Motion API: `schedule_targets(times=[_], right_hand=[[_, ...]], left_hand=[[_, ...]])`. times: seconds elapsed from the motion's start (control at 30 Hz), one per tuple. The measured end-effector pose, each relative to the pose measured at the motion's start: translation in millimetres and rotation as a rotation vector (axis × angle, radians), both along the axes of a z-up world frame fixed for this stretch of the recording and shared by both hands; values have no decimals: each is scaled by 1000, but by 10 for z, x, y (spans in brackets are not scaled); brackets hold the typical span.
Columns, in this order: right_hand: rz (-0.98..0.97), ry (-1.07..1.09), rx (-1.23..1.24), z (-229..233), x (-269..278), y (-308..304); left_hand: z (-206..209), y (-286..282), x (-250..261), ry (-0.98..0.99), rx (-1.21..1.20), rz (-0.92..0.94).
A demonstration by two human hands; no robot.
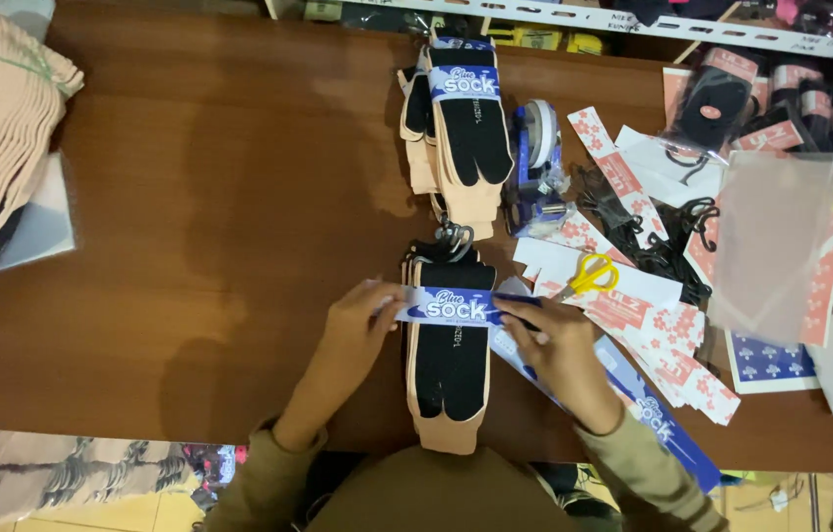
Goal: Applying paper labels to pairs of socks and stacking them neatly on a work surface
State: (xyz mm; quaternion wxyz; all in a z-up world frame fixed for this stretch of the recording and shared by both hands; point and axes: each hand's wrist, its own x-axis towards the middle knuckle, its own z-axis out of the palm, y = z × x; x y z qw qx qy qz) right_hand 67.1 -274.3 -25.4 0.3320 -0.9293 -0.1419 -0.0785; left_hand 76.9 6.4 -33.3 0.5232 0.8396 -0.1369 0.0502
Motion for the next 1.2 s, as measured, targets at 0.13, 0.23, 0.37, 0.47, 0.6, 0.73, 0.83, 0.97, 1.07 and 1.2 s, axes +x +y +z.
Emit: schedule_targets(times=[0.13, 0.23, 0.37, 0.47, 0.6, 0.73, 0.83, 0.97, 1.07, 1.2], right_hand=[[27, -100, -14, 189, 8, 227], [0, -21, 54, 225, 46, 287], [31, 272, 388, 143, 113, 265], [41, 246, 463, 161, 27, 284], [113, -4, 381, -320, -260, 45], [575, -40, 328, 19, -274, -4], [669, 54, 250, 272, -277, -25], [512, 163, 279, 276, -122, -243], [154, 191, 478, 234, 420, -444], [-128, 438, 322, -15, 1207, -636]], left_hand=[[-9, -116, -27, -164, 240, 153], [112, -185, -39, 32, 7, 137], [108, -190, -17, 219, -118, 59], [140, -236, -117, 124, -118, 20], [-300, -216, -344, -283, -70, 42], [-115, -28, -553, -322, -58, -218], [-27, -1, -653, -249, 143, -367], [126, -41, -653, -367, 174, -337], [221, -29, -644, -255, 124, -365], [212, -167, -638, -174, -13, -275]])
